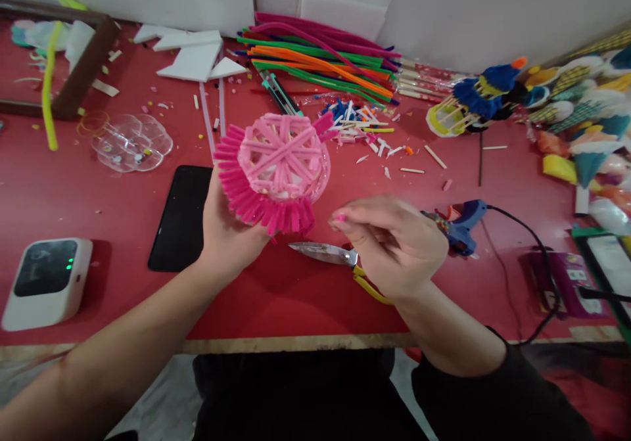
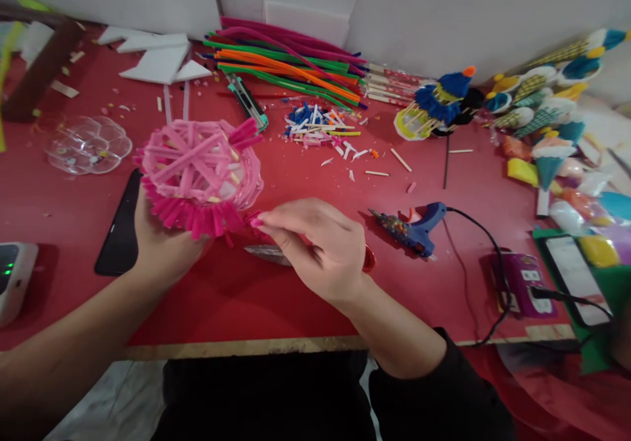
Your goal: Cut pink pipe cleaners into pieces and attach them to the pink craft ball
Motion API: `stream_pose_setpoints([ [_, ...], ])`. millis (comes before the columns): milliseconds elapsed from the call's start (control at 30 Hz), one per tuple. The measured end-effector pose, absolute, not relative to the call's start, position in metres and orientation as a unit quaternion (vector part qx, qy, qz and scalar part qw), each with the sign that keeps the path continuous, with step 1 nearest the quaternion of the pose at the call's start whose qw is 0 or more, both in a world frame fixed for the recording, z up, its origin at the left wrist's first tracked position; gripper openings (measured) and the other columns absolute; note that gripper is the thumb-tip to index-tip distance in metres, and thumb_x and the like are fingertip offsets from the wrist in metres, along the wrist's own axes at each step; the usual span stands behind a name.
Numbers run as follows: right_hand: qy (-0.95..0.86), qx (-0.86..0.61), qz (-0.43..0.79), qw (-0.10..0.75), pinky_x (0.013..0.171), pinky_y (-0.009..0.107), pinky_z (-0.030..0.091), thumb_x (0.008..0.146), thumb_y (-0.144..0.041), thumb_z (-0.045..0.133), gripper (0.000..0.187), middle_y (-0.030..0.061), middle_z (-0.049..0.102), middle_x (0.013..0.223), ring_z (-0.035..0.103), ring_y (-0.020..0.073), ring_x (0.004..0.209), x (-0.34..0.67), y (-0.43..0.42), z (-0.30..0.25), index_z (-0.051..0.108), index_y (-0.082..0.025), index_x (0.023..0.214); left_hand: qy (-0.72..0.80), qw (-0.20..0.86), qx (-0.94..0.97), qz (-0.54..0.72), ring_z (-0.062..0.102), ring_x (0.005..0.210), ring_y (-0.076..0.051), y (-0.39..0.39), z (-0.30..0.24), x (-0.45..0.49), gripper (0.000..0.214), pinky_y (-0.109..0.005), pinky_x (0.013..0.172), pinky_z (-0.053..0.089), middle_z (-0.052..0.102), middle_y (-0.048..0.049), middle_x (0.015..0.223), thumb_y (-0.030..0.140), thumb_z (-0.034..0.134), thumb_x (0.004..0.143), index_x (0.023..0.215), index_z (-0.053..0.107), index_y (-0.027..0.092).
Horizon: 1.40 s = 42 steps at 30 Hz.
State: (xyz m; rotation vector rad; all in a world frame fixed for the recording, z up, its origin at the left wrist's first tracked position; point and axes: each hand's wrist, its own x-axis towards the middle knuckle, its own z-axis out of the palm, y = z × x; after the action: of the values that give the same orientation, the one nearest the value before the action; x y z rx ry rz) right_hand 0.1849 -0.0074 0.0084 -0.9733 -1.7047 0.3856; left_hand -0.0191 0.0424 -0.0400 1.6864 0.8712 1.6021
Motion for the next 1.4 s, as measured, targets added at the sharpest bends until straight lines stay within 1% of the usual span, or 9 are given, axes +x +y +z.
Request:
stream_pose_setpoints([
  [167, -0.697, -0.45, 0.11, 0.547, 0.07, 0.033, 0.065, 0.087, -0.007, 0.069, 0.028, 0.0003, 0.078, 0.09, 0.074, 0.0173, 0.082, 0.183, -0.01, 0.01, 0.073, -0.03, 0.103, 0.32, 0.309, 0.66, 0.606, 0.068, 0.114, -0.031, 0.041, -0.038, -0.017, 0.076, -0.052, 0.101, 0.054, 0.069, -0.0071, 0.118, 0.023, 0.094, 0.055, 0.124, 0.062, 0.028],
  [300, -0.693, -0.442, 0.146, 0.551, 0.069, 0.033, 0.065, 0.086, -0.008, 0.07, 0.027, -0.0009, 0.078, 0.091, 0.075, 0.0175, 0.08, 0.179, -0.012, 0.007, 0.073, -0.03, 0.101, 0.329, 0.297, 0.656, 0.611, 0.068, 0.111, -0.029, 0.041, -0.037, -0.017, 0.079, -0.048, 0.098, 0.057, 0.069, -0.0065, 0.115, 0.023, 0.092, 0.059, 0.129, 0.058, 0.03],
  [500, -0.657, -0.429, 0.234, 0.574, 0.068, 0.028, 0.063, 0.086, -0.007, 0.068, 0.023, -0.0022, 0.074, 0.084, 0.07, 0.0121, 0.071, 0.173, -0.013, 0.002, 0.072, -0.027, 0.098, 0.326, 0.284, 0.667, 0.607, 0.068, 0.11, -0.027, 0.041, -0.038, -0.018, 0.074, -0.045, 0.098, 0.058, 0.069, -0.0067, 0.114, 0.026, 0.095, 0.058, 0.124, 0.06, 0.026],
  [700, -0.646, -0.401, 0.275, 0.588, 0.061, 0.022, 0.057, 0.086, -0.006, 0.067, 0.02, -0.0012, 0.067, 0.08, 0.064, 0.0087, 0.068, 0.171, -0.009, 0.003, 0.073, -0.021, 0.096, 0.286, 0.251, 0.711, 0.592, 0.065, 0.12, -0.028, 0.044, -0.044, -0.021, 0.083, -0.049, 0.104, 0.052, 0.066, -0.0082, 0.122, 0.041, 0.094, 0.059, 0.13, 0.055, 0.024],
  [900, -0.647, -0.382, 0.293, 0.591, 0.063, 0.023, 0.056, 0.085, -0.005, 0.066, 0.02, 0.0, 0.067, 0.081, 0.064, 0.01, 0.071, 0.17, -0.009, 0.002, 0.073, -0.02, 0.097, 0.271, 0.256, 0.709, 0.598, 0.064, 0.122, -0.027, 0.043, -0.044, -0.018, 0.077, -0.05, 0.107, 0.05, 0.065, -0.0058, 0.117, 0.033, 0.094, 0.061, 0.127, 0.056, 0.025],
  [1000, -0.65, -0.389, 0.291, 0.585, 0.063, 0.022, 0.056, 0.085, -0.005, 0.067, 0.02, -0.0002, 0.068, 0.08, 0.064, 0.0096, 0.071, 0.17, -0.01, 0.002, 0.074, -0.02, 0.096, 0.282, 0.249, 0.702, 0.605, 0.065, 0.118, -0.026, 0.043, -0.045, -0.018, 0.076, -0.05, 0.105, 0.052, 0.065, -0.0054, 0.115, 0.035, 0.094, 0.061, 0.126, 0.057, 0.025],
  [1100, -0.649, -0.402, 0.282, 0.581, 0.062, 0.022, 0.055, 0.084, -0.005, 0.067, 0.02, -0.0008, 0.068, 0.079, 0.064, 0.009, 0.069, 0.17, -0.011, 0.003, 0.074, -0.02, 0.095, 0.285, 0.242, 0.704, 0.604, 0.064, 0.12, -0.027, 0.043, -0.047, -0.021, 0.08, -0.05, 0.105, 0.051, 0.063, -0.0055, 0.117, 0.037, 0.093, 0.061, 0.13, 0.056, 0.026],
  [1267, -0.643, -0.411, 0.278, 0.583, 0.06, 0.022, 0.055, 0.083, -0.005, 0.066, 0.019, -0.0018, 0.066, 0.076, 0.062, 0.0092, 0.067, 0.17, -0.01, 0.002, 0.073, -0.021, 0.091, 0.291, 0.24, 0.716, 0.588, 0.061, 0.122, -0.028, 0.042, -0.051, -0.025, 0.088, -0.055, 0.114, 0.041, 0.061, -0.0061, 0.12, 0.036, 0.095, 0.057, 0.135, 0.054, 0.029],
  [1400, -0.649, -0.413, 0.275, 0.577, 0.062, 0.024, 0.056, 0.084, -0.004, 0.065, 0.02, -0.0021, 0.066, 0.077, 0.062, 0.0095, 0.067, 0.171, -0.011, 0.001, 0.072, -0.021, 0.092, 0.287, 0.238, 0.723, 0.582, 0.06, 0.121, -0.029, 0.042, -0.052, -0.027, 0.093, -0.057, 0.115, 0.039, 0.058, -0.0064, 0.123, 0.039, 0.095, 0.058, 0.139, 0.051, 0.031],
])
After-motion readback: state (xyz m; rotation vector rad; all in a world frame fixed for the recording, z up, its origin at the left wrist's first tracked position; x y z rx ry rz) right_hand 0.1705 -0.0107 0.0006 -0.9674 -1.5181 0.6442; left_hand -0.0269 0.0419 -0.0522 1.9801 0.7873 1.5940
